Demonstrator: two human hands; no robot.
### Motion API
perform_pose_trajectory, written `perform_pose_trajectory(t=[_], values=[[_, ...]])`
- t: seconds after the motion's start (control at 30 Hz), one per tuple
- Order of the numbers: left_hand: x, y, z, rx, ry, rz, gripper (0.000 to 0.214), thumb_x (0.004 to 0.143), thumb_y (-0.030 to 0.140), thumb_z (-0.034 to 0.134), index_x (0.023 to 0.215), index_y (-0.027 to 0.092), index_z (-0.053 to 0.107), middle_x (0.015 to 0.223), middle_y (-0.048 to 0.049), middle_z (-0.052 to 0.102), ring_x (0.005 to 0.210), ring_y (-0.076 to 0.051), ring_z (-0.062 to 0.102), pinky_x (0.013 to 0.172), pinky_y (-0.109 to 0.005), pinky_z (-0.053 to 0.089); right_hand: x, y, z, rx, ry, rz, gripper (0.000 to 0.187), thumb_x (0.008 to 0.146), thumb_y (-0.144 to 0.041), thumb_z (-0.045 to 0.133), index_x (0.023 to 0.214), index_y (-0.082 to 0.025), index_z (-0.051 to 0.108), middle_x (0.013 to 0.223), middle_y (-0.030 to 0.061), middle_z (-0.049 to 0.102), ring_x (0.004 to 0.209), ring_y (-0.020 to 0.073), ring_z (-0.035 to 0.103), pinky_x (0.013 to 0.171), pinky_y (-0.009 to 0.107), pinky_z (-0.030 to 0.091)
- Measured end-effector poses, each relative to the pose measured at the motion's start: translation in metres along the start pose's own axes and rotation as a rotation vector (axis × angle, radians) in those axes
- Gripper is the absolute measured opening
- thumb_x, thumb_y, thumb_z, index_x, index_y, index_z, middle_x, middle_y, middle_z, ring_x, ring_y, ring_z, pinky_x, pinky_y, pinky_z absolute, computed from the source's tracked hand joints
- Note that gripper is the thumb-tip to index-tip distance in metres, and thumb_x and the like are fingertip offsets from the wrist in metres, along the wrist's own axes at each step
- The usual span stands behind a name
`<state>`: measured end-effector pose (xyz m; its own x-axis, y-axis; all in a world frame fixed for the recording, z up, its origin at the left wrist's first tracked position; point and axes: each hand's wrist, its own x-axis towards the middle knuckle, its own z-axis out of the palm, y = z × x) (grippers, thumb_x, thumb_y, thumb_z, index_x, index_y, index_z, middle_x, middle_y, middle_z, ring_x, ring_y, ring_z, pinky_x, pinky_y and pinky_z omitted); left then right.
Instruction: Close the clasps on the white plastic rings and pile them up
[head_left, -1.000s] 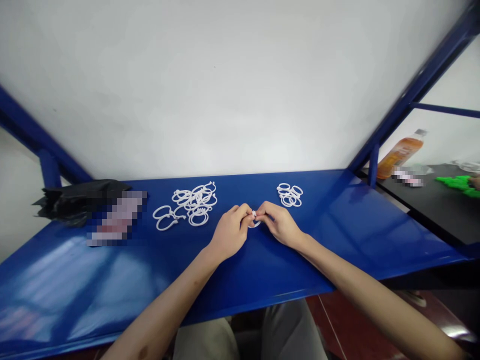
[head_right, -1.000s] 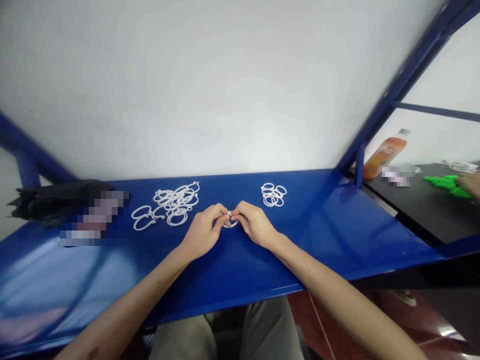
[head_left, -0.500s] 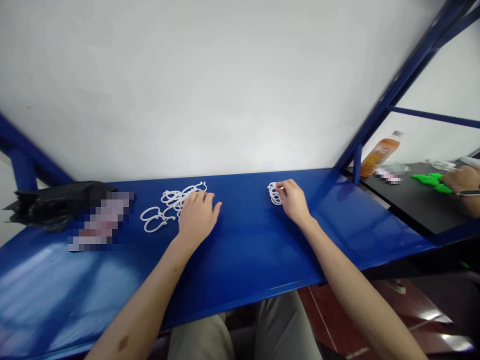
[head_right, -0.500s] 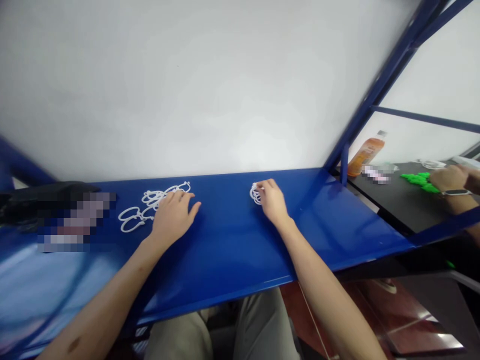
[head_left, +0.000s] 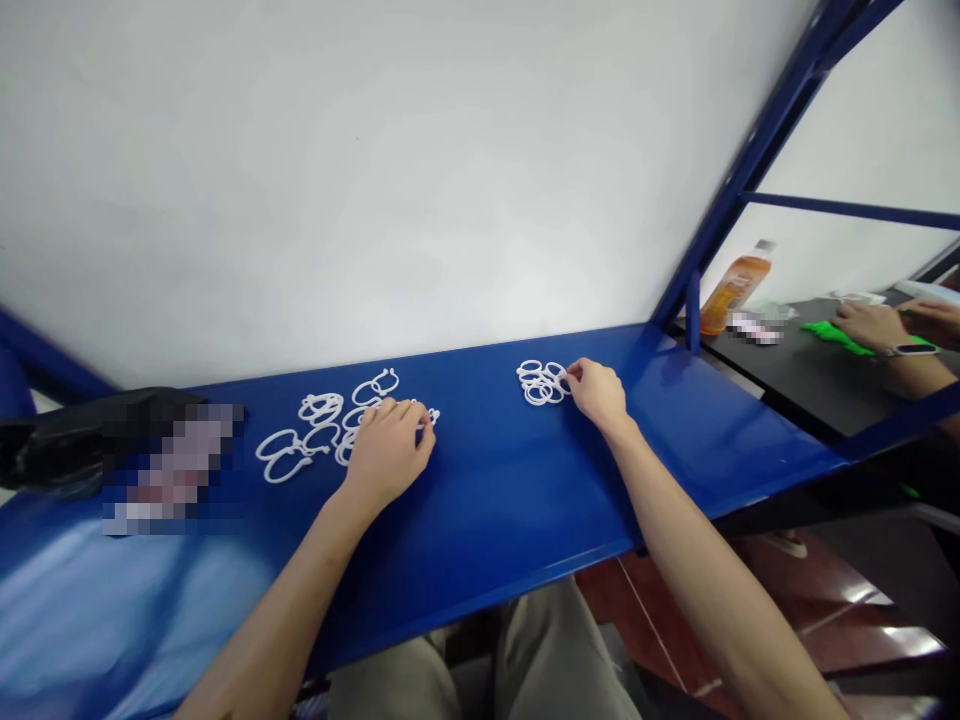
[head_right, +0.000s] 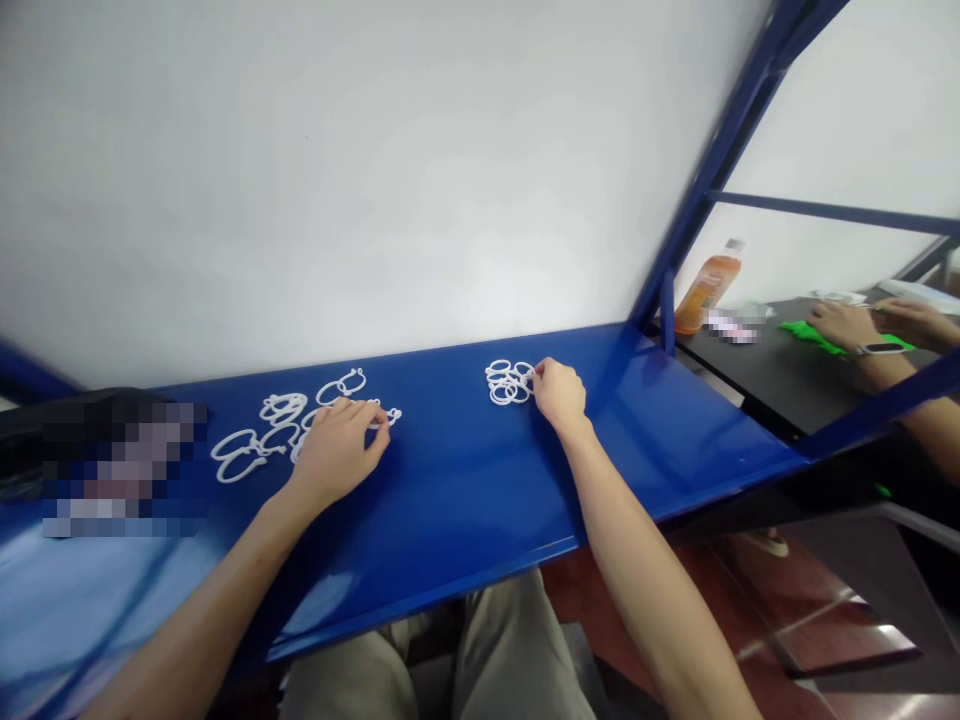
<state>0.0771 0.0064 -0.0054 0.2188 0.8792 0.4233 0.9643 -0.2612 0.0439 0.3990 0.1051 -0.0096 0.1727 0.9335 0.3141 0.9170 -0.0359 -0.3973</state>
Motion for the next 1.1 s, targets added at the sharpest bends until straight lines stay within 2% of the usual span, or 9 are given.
perform_pose_trajectory(t=[0.2,0.37,0.43,0.5,0.6,0.67,0.73,0.9,1.1], values=[[0.000,0.001,0.000,-0.031,-0.083,-0.014,0.018,0.092,0.034,0.051,0.085,0.023,0.064,0.079,-0.0062,0.070,0.094,-0.029,0.060,0.085,-0.043,0.038,-0.003,-0.007,-0.007,-0.028,0.078,-0.034,0.020,0.092,-0.021,0.051,0.094,-0.019,0.071,0.098,0.0152,0.070,0.087,0.0274,0.064,0.075,0.037,0.048],[0.000,0.012,-0.010,-0.168,0.151,-0.075,0.017,0.093,0.030,0.046,0.085,0.022,0.060,0.070,-0.0014,0.066,0.075,-0.021,0.062,0.082,-0.037,0.041,-0.021,-0.040,-0.007,0.262,0.168,-0.356,0.021,0.096,-0.022,0.048,0.104,-0.019,0.068,0.101,0.0120,0.068,0.100,0.0273,0.060,0.088,0.039,0.048],[0.000,0.014,-0.013,-0.252,0.242,-0.145,0.016,0.092,0.029,0.045,0.086,0.022,0.059,0.069,-0.0008,0.065,0.071,-0.019,0.061,0.078,-0.035,0.043,-0.036,-0.061,-0.002,0.468,0.042,-0.508,0.019,0.098,-0.029,0.051,0.107,-0.021,0.066,0.099,0.0080,0.069,0.093,0.0226,0.063,0.085,0.036,0.050],[0.000,0.017,-0.013,-0.394,0.238,-0.191,0.014,0.090,0.030,0.047,0.087,0.022,0.058,0.070,-0.0002,0.066,0.070,-0.018,0.061,0.074,-0.033,0.045,-0.052,-0.079,0.003,0.604,-0.188,-0.629,0.022,0.096,-0.034,0.058,0.114,-0.022,0.064,0.099,0.0055,0.070,0.085,0.0188,0.065,0.078,0.031,0.051],[0.000,0.023,-0.012,-0.756,0.014,-0.195,0.015,0.091,0.033,0.046,0.089,0.023,0.056,0.074,0.0013,0.067,0.068,-0.015,0.063,0.068,-0.029,0.048,-0.069,-0.094,0.011,0.628,-0.398,-0.740,0.018,0.096,-0.035,0.058,0.107,-0.021,0.063,0.092,0.0034,0.070,0.077,0.0163,0.063,0.070,0.028,0.048],[0.001,0.027,-0.010,-0.963,-0.155,-0.197,0.015,0.093,0.033,0.043,0.094,0.023,0.055,0.076,0.0019,0.068,0.066,-0.014,0.064,0.067,-0.029,0.050,-0.073,-0.096,0.014,0.609,-0.422,-0.738,0.018,0.099,-0.033,0.054,0.091,-0.020,0.063,0.081,0.0015,0.067,0.070,0.0149,0.059,0.066,0.027,0.045],[0.002,0.031,-0.008,-1.028,-0.228,-0.210,0.016,0.093,0.031,0.043,0.102,0.022,0.053,0.079,0.0015,0.070,0.069,-0.015,0.066,0.068,-0.029,0.051,-0.071,-0.093,0.015,0.634,-0.423,-0.694,0.023,0.100,-0.032,0.051,0.082,-0.020,0.061,0.075,-0.0002,0.065,0.066,0.0139,0.057,0.064,0.026,0.043],[0.002,0.033,-0.003,-0.872,-0.162,-0.195,0.026,0.093,0.033,0.051,0.117,0.022,0.055,0.089,-0.0013,0.072,0.073,-0.015,0.065,0.069,-0.030,0.051,-0.065,-0.089,0.015,0.837,-0.442,-0.575,0.015,0.093,-0.035,0.064,0.093,-0.020,0.062,0.084,0.0003,0.071,0.072,0.0145,0.064,0.069,0.026,0.049],[-0.004,0.027,0.005,-0.639,-0.044,-0.044,0.044,0.088,0.028,0.063,0.130,0.023,0.052,0.127,-0.0081,0.057,0.092,-0.017,0.063,0.085,-0.034,0.053,-0.062,-0.087,0.019,0.798,-0.376,-0.586,0.025,0.091,-0.043,0.066,0.085,-0.019,0.065,0.082,0.0017,0.072,0.072,0.0155,0.065,0.068,0.027,0.049]])
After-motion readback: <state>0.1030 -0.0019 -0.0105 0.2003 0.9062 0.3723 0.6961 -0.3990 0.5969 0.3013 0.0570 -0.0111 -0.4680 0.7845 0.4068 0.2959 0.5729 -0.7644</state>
